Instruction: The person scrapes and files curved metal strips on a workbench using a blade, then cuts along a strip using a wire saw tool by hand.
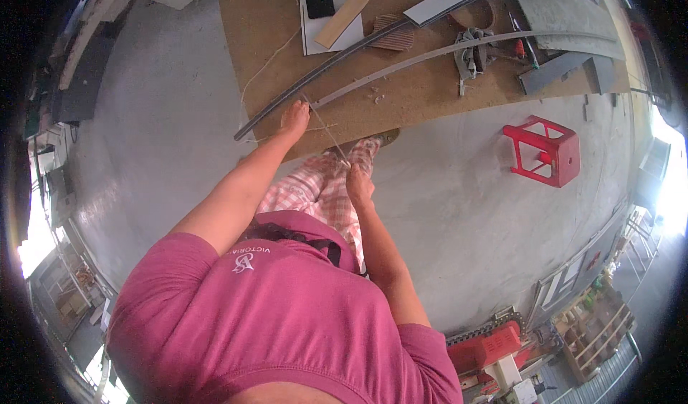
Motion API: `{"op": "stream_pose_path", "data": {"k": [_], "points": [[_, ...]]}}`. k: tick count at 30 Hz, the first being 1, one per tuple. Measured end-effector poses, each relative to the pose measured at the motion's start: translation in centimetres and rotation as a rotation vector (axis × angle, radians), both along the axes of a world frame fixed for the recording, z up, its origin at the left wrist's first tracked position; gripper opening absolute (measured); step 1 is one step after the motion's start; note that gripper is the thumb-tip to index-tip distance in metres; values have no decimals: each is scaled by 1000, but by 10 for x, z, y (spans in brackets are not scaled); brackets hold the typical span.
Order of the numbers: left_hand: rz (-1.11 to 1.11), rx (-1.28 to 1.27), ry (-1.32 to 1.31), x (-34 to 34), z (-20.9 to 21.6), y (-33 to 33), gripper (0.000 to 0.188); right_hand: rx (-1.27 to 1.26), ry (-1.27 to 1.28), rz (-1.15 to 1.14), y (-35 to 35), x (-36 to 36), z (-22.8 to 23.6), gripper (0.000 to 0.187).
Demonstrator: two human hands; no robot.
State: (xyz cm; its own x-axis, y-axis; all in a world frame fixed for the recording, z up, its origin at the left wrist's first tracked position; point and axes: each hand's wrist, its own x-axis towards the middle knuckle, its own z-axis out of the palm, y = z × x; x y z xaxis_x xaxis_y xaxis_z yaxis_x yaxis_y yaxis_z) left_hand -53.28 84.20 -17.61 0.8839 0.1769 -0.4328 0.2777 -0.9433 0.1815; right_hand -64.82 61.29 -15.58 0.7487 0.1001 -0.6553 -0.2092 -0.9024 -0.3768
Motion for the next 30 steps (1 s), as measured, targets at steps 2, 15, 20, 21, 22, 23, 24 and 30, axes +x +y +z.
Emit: {"op": "stream_pose_path", "data": {"k": [2,15,20,21,22,23,24,30], "points": [[-11,11,-8,-1,1,-1,22,38,16,-2,-1,0,1,23],[-46,28,-24,-1,-3,-2,20,23,-32,15,-1,0,-1,24],[-34,32,-44,-2,-4,-2,21,11,-40,12,-1,2,0,24],[-47,32,-44,-3,-4,-2,21,-6,-6,3,-1,1,-1,24],[-34,26,-71,-3,-3,-1,20,-4,-50,6,-1,0,-2,24],[-22,26,-68,-4,-3,-1,20,54,-148,6,-2,-1,-3,24],[-45,13,-70,-4,-3,-1,20,-10,-63,-13,-2,-3,-4,24],[-121,25,-58,0,-10,2,21,10,-17,-27,-4,-12,-8,23]]}}
